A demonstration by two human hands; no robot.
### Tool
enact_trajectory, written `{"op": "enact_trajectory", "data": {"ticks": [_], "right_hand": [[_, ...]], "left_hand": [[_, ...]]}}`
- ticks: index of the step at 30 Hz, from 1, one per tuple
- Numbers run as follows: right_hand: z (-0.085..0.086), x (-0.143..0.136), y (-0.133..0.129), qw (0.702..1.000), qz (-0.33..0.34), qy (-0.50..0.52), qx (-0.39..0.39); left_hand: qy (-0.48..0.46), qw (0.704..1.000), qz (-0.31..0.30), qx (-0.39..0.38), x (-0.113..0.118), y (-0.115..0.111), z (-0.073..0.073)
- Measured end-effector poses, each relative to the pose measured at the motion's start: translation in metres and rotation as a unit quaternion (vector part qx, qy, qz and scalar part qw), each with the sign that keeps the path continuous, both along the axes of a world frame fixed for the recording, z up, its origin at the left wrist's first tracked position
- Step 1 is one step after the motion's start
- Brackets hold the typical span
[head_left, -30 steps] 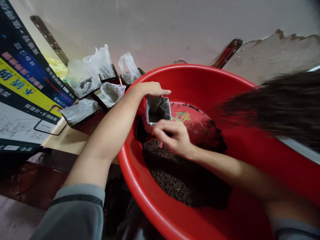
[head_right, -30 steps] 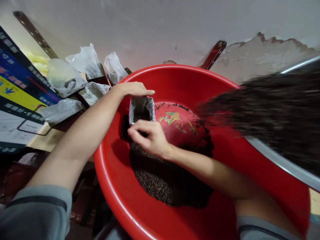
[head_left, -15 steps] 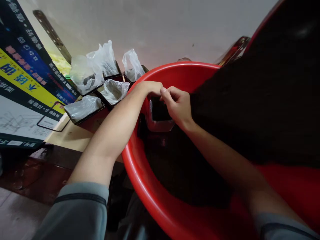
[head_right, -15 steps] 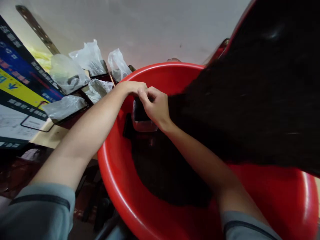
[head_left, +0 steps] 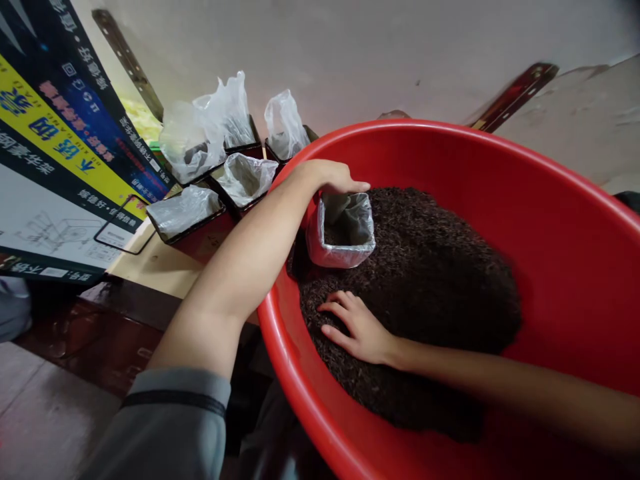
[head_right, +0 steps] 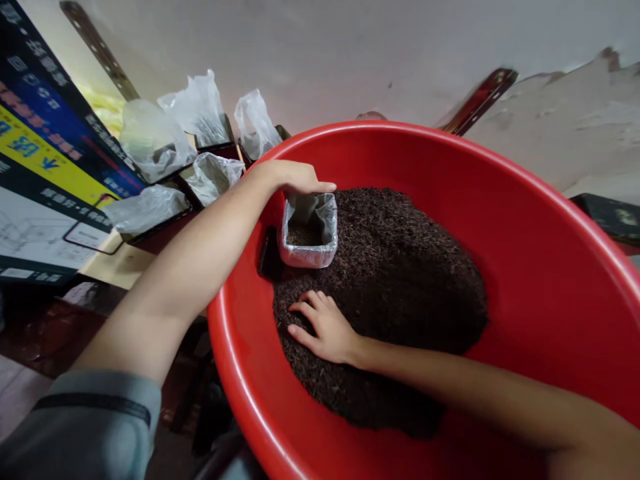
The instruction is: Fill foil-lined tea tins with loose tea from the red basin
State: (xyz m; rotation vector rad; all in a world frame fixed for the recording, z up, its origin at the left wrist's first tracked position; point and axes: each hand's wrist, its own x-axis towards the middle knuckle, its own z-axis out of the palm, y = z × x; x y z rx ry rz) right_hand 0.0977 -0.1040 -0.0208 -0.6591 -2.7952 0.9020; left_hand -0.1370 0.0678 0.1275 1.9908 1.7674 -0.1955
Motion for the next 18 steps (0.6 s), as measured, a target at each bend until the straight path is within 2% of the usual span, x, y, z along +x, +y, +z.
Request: {"op": "enact_trajectory", "data": {"ticks": [3,8,14,16,18], "right_hand": [[0.004,-0.007,-0.003,1.0,0.002,-0.017,-0.018],[0.004,-0.011,0.003,0.999,0.019,0.029,-0.016],[-0.004,-0.017,0.017,0.989,0.016,0.095,-0.111],[0.002,-0.019,0.021,0.983,0.005,0.115,-0.143],[0.017,-0.02,0.026,0.976,-0.011,0.146,-0.162]], "left_hand": [[0.021,1.0,-0.008,-0.003,-0.001,0.001,0.0],[0.034,0.999,-0.018,-0.007,-0.001,0.001,0.002],[0.046,0.999,-0.008,-0.008,0.001,-0.003,0.005],[0.047,0.999,-0.006,-0.014,0.002,-0.004,0.006],[0.049,0.999,-0.003,-0.019,0.002,-0.005,0.007]]}}
